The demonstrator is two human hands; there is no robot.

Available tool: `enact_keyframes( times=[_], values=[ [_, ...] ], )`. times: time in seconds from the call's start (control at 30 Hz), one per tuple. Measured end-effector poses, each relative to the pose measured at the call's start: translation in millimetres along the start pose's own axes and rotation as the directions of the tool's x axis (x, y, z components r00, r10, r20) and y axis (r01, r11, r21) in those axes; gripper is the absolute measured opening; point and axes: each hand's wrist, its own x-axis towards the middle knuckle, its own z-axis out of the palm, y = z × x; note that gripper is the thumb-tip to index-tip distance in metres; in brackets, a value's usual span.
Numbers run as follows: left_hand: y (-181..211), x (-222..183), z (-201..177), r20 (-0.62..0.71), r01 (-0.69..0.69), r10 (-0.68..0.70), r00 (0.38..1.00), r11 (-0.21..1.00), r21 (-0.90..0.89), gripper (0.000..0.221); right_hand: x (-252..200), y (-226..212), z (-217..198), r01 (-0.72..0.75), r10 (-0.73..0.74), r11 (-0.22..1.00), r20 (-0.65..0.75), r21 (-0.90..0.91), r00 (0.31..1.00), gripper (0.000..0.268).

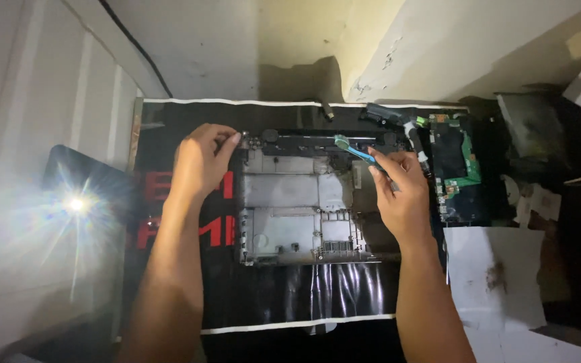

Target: Cleaning the interior of a disassembled laptop chassis using a toothbrush and a paper towel to remove dust and debris.

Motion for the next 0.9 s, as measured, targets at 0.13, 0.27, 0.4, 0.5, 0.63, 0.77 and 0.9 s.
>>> enact_keyframes(
  times=[0.13,0.27,0.4,0.5,0.63,0.77,0.9],
  values=[
    [-20.9,-0.1,13.2,-0.059,-0.020,0.018,0.998,0.999,-0.041,0.016,-4.8,10.0,10.8,0.015,-0.017,0.995,-0.014,-0.103,1.000,0.019],
    [-16.0,1.9,9.5,-0.127,-0.020,0.022,0.992,1.000,0.015,0.025,-2.7,1.9,17.8,0.007,-0.007,0.997,-0.011,-0.080,1.000,0.017],
    [-3.2,1.4,3.6,-0.227,-0.252,0.328,0.917,0.917,0.309,0.020,-2.7,-1.7,18.9,0.024,-0.023,0.996,0.005,-0.086,1.000,0.019],
    [53.0,-15.3,7.7,-0.261,-0.448,0.504,0.824,0.860,0.247,0.020,-2.7,-2.7,19.3,0.010,-0.007,0.996,0.042,-0.084,0.999,0.026],
    [101.5,-50.7,38.1,-0.116,-0.644,0.668,0.735,0.741,0.188,0.022,-1.6,-6.4,20.8,-0.009,0.013,0.997,0.056,-0.076,0.998,0.023],
    [111.6,-75.7,60.5,0.058,-0.766,0.780,0.622,0.623,-0.160,0.020,-5.1,1.8,24.0,0.056,-0.050,0.995,0.079,-0.083,0.996,0.024],
    [107.6,-86.6,73.2,0.190,-0.767,0.794,0.577,0.607,-0.208,0.035,3.7,-20.0,22.8,0.114,-0.111,0.993,0.103,-0.030,0.988,0.020]
  ],
)
